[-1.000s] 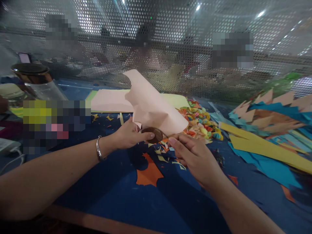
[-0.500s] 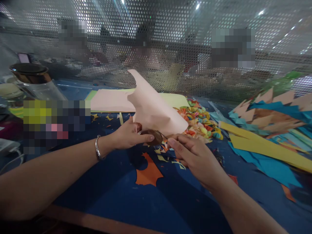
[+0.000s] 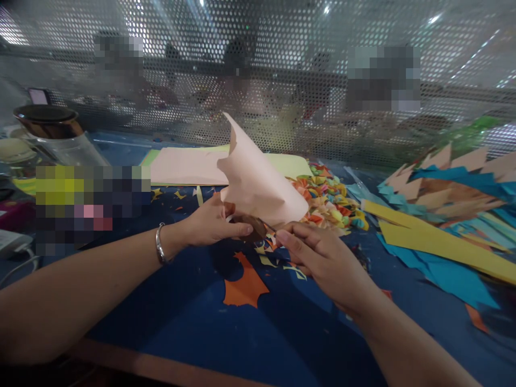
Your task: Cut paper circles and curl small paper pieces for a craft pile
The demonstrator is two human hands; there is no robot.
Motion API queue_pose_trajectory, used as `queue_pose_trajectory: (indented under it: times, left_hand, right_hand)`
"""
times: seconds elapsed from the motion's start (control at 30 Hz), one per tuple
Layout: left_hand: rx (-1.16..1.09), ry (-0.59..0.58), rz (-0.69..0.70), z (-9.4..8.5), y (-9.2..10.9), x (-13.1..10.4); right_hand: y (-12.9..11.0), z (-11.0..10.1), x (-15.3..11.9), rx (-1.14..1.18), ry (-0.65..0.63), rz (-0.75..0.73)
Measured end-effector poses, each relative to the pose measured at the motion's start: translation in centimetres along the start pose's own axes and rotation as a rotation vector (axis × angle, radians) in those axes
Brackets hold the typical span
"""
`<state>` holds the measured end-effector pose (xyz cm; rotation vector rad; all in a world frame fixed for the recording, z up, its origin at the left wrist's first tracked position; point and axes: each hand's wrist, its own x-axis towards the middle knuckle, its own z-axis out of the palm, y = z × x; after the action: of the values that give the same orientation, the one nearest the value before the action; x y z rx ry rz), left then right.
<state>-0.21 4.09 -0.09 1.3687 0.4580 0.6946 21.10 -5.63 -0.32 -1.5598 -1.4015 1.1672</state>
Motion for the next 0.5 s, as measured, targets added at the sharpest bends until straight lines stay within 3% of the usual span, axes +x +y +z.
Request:
queue_pose_trajectory:
  times: [0.5]
  left_hand:
    - [0.047,-0.034,0.026,-0.47,-0.67,0.01]
  right_hand:
    - [0.18,-0.42,0.08,-0.025,-0.039,0.003]
